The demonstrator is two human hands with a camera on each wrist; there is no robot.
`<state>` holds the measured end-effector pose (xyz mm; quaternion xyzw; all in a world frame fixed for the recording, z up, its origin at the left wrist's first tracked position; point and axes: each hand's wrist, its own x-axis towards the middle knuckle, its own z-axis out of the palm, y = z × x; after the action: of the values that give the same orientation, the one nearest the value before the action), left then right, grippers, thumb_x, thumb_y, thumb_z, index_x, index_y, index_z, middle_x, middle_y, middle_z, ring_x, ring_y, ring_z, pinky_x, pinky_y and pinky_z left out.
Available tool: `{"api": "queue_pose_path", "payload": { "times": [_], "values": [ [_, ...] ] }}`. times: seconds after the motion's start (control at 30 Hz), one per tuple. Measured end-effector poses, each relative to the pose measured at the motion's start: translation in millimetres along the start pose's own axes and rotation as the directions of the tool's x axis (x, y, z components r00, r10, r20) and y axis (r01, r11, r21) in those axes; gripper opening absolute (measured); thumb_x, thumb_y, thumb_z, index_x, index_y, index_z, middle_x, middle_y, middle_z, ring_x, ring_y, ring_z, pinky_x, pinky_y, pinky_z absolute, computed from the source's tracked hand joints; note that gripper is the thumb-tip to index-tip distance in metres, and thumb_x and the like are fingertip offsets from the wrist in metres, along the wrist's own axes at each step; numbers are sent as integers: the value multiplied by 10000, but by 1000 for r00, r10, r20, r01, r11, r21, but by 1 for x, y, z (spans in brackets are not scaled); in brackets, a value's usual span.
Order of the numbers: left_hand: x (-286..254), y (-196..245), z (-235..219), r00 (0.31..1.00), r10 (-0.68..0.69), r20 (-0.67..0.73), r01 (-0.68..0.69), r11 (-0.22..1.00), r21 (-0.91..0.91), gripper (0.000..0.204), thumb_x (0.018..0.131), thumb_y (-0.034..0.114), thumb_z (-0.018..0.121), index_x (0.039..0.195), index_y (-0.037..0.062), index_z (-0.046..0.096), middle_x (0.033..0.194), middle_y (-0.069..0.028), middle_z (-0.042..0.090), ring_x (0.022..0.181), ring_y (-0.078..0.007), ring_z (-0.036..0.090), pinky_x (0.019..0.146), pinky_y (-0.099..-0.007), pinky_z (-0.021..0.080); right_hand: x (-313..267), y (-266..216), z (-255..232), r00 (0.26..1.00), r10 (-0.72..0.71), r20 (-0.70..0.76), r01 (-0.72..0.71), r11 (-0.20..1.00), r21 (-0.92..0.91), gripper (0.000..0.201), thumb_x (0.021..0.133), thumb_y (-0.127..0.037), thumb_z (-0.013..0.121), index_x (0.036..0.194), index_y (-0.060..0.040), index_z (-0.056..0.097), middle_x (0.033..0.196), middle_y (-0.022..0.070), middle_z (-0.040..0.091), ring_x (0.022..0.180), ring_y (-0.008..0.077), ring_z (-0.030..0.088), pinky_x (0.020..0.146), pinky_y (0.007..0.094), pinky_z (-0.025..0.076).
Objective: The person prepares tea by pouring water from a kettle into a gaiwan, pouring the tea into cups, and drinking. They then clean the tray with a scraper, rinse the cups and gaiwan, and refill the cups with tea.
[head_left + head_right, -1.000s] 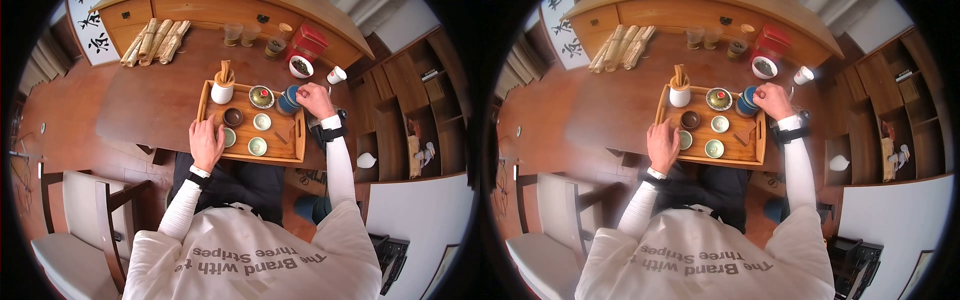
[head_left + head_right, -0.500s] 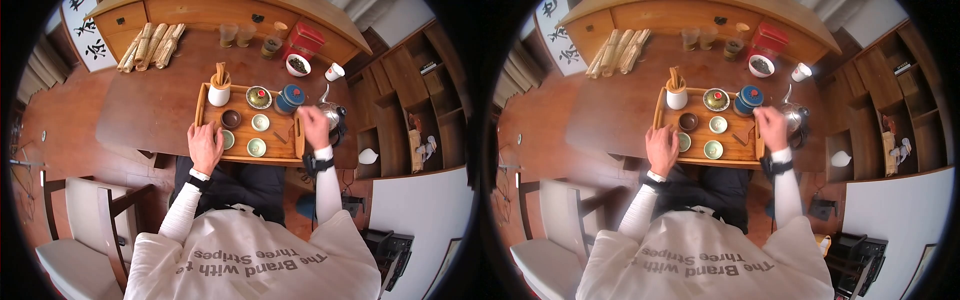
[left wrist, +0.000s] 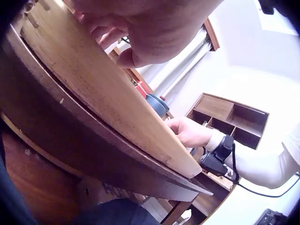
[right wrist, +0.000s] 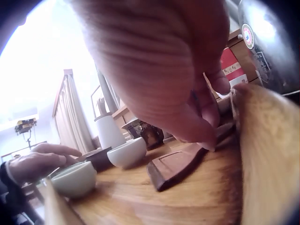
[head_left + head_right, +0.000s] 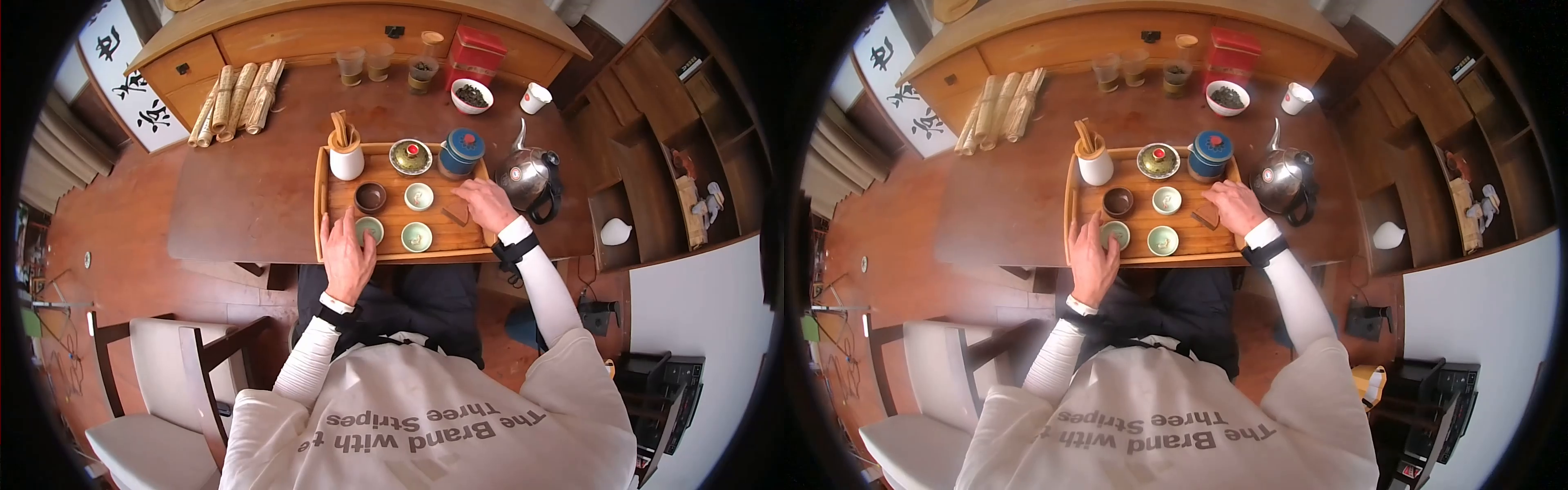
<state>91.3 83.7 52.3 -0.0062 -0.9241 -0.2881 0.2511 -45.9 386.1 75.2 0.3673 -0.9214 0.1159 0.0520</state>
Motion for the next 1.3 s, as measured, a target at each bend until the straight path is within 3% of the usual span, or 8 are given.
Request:
{"api": "queue_pose_path", "payload": {
  "times": [0.13, 0.33, 0.47, 0.73, 0.97, 1.07, 1.17, 1.3],
  "values": [
    [-6, -3, 5, 1000, -10, 2, 10, 997, -70, 533, 922, 151, 641, 1390, -67, 512, 1064, -230, 655, 1027, -404, 639, 1109, -513, 432, 3, 3, -5, 992, -32, 120, 40, 997, -64, 309, 753, -15, 665, 1046, -64, 750, 1016, 98, 700, 1016, 312, 662, 918, 416, 521],
    [8, -2, -1, 944, -291, 155, 322, 916, -240, 603, 911, 159, 636, 1444, -60, 457, 1296, -273, 592, 1153, -452, 605, 1001, -481, 496, -1, -3, -24, 977, -58, 206, 80, 992, -99, 192, 764, -82, 678, 945, -58, 737, 954, 112, 678, 999, 335, 667, 896, 449, 530],
    [19, -14, 7, 913, -255, 318, 344, 900, -267, 646, 897, 158, 642, 1469, -57, 432, 1323, -286, 588, 1184, -462, 598, 1017, -491, 490, -3, -9, -37, 973, 53, 227, -56, 998, 7, 156, 799, -116, 672, 927, -52, 735, 961, 156, 691, 928, 384, 688, 831, 480, 558],
    [23, 5, 19, 914, -213, 347, 309, 917, -253, 689, 874, 177, 656, 1480, -60, 428, 1316, -294, 587, 1228, -455, 585, 1059, -482, 474, -27, -4, -57, 960, 110, 258, -125, 991, 45, 195, 839, -170, 702, 986, -60, 767, 940, 213, 725, 922, 400, 701, 822, 478, 567],
    [18, 5, 15, 887, -183, 424, 326, 899, -294, 695, 864, 179, 678, 1469, -70, 444, 1327, -290, 583, 1259, -435, 571, 1068, -464, 473, -13, -21, -50, 975, 178, 134, -214, 915, 341, 288, 895, -222, 736, 1075, 2, 745, 985, 236, 724, 949, 418, 694, 838, 446, 554],
    [15, 7, 12, 902, -182, 392, 310, 904, -295, 667, 868, 177, 691, 1447, -70, 472, 1327, -280, 583, 1236, -443, 568, 1058, -466, 471, 2, -9, -32, 984, 137, 116, -171, 908, 383, 275, 913, -226, 735, 1062, 6, 749, 995, 237, 726, 941, 417, 697, 836, 430, 558],
    [14, -9, 5, 998, 43, -53, -46, 997, -61, 583, 871, 146, 699, 1393, -47, 527, 1315, -237, 591, 1186, -418, 555, 1009, -486, 464, 9, 0, -23, 991, 96, 97, -128, 899, 419, 241, 911, -219, 736, 1020, -7, 769, 969, 218, 737, 896, 400, 715, 816, 418, 570],
    [9, -41, -11, 993, 20, -117, -2, 988, 152, 622, 858, 93, 663, 1438, -38, 482, 1292, -247, 596, 1205, -421, 540, 1013, -504, 453, -6, 16, -36, 959, 194, 205, -248, 925, 289, 202, 867, -179, 748, 972, -9, 785, 892, 210, 741, 856, 364, 734, 806, 415, 576]
  ]
}}
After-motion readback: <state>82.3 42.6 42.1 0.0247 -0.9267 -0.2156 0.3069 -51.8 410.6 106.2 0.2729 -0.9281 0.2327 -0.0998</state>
